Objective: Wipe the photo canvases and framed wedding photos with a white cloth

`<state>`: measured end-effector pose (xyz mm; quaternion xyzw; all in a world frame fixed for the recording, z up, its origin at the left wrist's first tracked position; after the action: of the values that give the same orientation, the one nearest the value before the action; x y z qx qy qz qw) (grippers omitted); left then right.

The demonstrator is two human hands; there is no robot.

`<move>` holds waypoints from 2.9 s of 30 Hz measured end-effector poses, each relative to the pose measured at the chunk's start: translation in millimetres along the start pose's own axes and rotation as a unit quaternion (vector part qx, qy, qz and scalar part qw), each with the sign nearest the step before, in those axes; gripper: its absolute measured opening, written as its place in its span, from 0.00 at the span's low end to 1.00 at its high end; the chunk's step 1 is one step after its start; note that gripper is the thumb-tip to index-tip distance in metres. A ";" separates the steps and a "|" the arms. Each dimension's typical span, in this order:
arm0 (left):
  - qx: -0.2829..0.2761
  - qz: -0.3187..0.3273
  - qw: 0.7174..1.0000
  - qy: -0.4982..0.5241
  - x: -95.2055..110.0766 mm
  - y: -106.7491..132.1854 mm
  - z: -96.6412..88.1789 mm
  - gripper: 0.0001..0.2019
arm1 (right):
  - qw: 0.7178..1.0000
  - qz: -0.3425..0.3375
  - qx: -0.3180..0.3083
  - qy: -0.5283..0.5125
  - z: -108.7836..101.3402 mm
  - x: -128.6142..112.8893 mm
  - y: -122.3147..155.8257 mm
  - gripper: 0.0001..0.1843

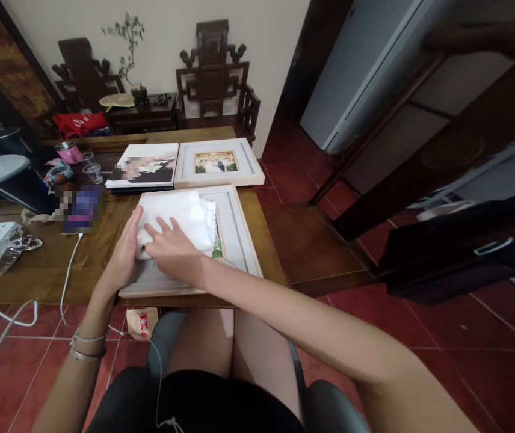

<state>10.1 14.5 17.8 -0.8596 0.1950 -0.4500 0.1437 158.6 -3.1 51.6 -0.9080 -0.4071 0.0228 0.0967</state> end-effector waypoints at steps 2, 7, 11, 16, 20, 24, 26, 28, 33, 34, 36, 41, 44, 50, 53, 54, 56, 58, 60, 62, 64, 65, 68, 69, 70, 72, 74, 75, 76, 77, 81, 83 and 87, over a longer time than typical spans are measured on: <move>-0.006 -0.005 1.000 -0.008 -0.9 0.8 0.3 0.34 | 1.000 0.024 0.007 0.012 5.1 12.9 -15.8 0.18; -0.007 -0.011 0.999 -0.034 0.0 0.9 -0.1 0.31 | 0.997 0.060 0.040 0.018 8.1 55.7 -52.9 0.23; -0.013 0.005 0.999 -0.040 5.9 -2.3 0.4 0.24 | 0.988 0.108 0.111 -0.021 -13.8 73.1 -59.1 0.27; 0.004 0.025 0.998 -0.051 6.7 -5.2 1.6 0.15 | 0.997 -0.020 0.060 -0.053 -13.9 58.8 -58.3 0.20; 0.003 0.030 0.998 -0.058 2.5 -4.1 2.4 0.15 | 0.998 -0.012 0.039 -0.045 7.6 60.3 -60.2 0.15; -0.009 0.038 0.998 -0.048 4.1 -3.9 1.5 0.17 | 0.999 0.037 0.025 -0.004 15.4 79.3 -54.0 0.20; -0.010 0.041 0.998 -0.050 5.5 -4.4 0.6 0.19 | 0.998 0.059 0.018 0.005 14.5 89.9 -44.8 0.21; -0.010 0.042 0.998 -0.053 5.7 -4.7 0.0 0.21 | 0.996 0.083 0.012 0.015 12.7 99.8 -30.9 0.21; -0.004 0.039 0.997 -0.061 2.1 -4.1 0.1 0.23 | 0.988 0.150 -0.013 0.042 4.0 125.0 15.2 0.22; -0.002 0.040 0.997 -0.067 1.3 -3.9 0.3 0.23 | 0.986 0.161 -0.019 0.047 0.7 129.5 23.5 0.22; 0.004 0.039 0.996 -0.084 0.0 -3.5 0.7 0.24 | 0.982 0.177 -0.031 0.054 -6.4 135.1 36.3 0.22; 0.018 0.021 0.994 -0.110 -2.3 -3.2 1.4 0.23 | 0.988 0.135 -0.049 0.055 -17.6 113.2 53.7 0.21; 0.018 0.020 0.994 -0.104 -3.1 -4.1 1.6 0.22 | 0.995 0.083 -0.050 -0.004 -24.8 83.7 71.6 0.23; 0.005 0.030 0.996 -0.082 -5.9 -6.2 1.2 0.20 | 0.986 0.116 -0.065 -0.103 -68.4 62.0 97.9 0.28; -0.005 0.041 0.996 -0.079 -6.6 -6.6 1.2 0.21 | 0.989 0.148 0.000 0.014 -77.5 72.2 81.6 0.28; -0.007 0.045 0.996 -0.079 -6.6 -6.7 1.2 0.21 | 0.988 0.143 0.018 0.050 -73.9 76.1 73.5 0.28; -0.009 0.050 0.996 -0.080 -6.7 -6.9 1.1 0.21 | 0.987 0.124 0.028 0.098 -56.9 83.1 57.6 0.27; -0.009 0.049 0.996 -0.080 -7.1 -7.0 1.2 0.21 | 0.987 0.108 0.007 0.120 -32.8 88.4 46.1 0.26; -0.009 0.046 0.996 -0.081 -7.9 -7.1 1.5 0.21 | 0.986 0.105 -0.010 0.125 -11.1 89.6 42.3 0.26; -0.008 0.045 0.995 -0.086 -8.8 -7.2 1.9 0.21 | 0.989 0.102 -0.011 0.107 1.7 84.0 48.0 0.25; -0.006 0.048 0.994 -0.096 -9.9 -7.4 2.2 0.21 | 0.994 0.090 -0.011 0.067 3.4 70.0 62.3 0.22; -0.005 0.049 0.993 -0.103 -10.5 -7.5 2.4 0.22 | 0.996 0.082 -0.013 0.044 0.5 60.0 71.8 0.22; -0.007 0.049 0.991 -0.126 -11.9 -7.7 3.2 0.23 | 0.996 0.080 -0.027 -0.016 -18.0 24.2 101.4 0.22; -0.011 0.048 0.990 -0.133 -12.1 -7.7 3.6 0.23 | 0.995 0.084 -0.029 -0.034 -25.6 12.7 109.4 0.21; -0.014 0.046 0.989 -0.139 -12.2 -7.7 4.0 0.23 | 0.995 0.082 -0.033 -0.053 -32.9 2.3 115.6 0.20; -0.021 0.041 0.988 -0.147 -12.0 -7.6 4.6 0.23 | 0.994 0.068 -0.031 -0.085 -43.7 -13.1 121.6 0.18; -0.024 0.037 0.987 -0.156 -11.7 -7.2 5.0 0.23 | 0.994 0.059 -0.025 -0.093 -46.5 -19.4 119.7 0.19; -0.024 0.035 0.986 -0.160 -11.6 -7.0 5.2 0.23 | 0.994 0.065 -0.020 -0.085 -44.4 -18.7 116.4 0.20; -0.024 0.033 0.985 -0.165 -11.6 -6.8 5.4 0.23 | 0.994 0.076 -0.014 -0.073 -40.3 -15.5 111.9 0.21; -0.024 0.032 0.985 -0.169 -11.8 -6.5 5.6 0.23 | 0.994 0.090 -0.008 -0.059 -34.9 -10.1 106.3 0.22; -0.026 0.033 0.983 -0.177 -13.1 -5.7 6.3 0.23 | 0.992 0.127 0.014 0.004 -12.2 31.0 76.4 0.27; -0.025 0.033 0.984 -0.173 -13.4 -5.6 6.1 0.23 | 0.989 0.140 0.018 0.038 -6.0 57.3 58.7 0.28; -0.021 0.029 0.986 -0.162 -12.8 -6.6 4.6 0.23 | 0.984 0.159 -0.008 0.084 0.3 93.6 31.3 0.31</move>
<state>8.7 26.6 8.9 -0.9179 0.2038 -0.2963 0.1679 244.1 46.2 48.7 -0.9605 -0.2483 -0.0418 0.1181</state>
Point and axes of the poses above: each hand's wrist, its own y-axis away from the middle knuckle, its own z-axis out of the palm, x = y × z, the point moved 2 cm from there along -y, towards the middle knuckle, and after that the axes turned 5 degrees about x, right-handed, at the moved point
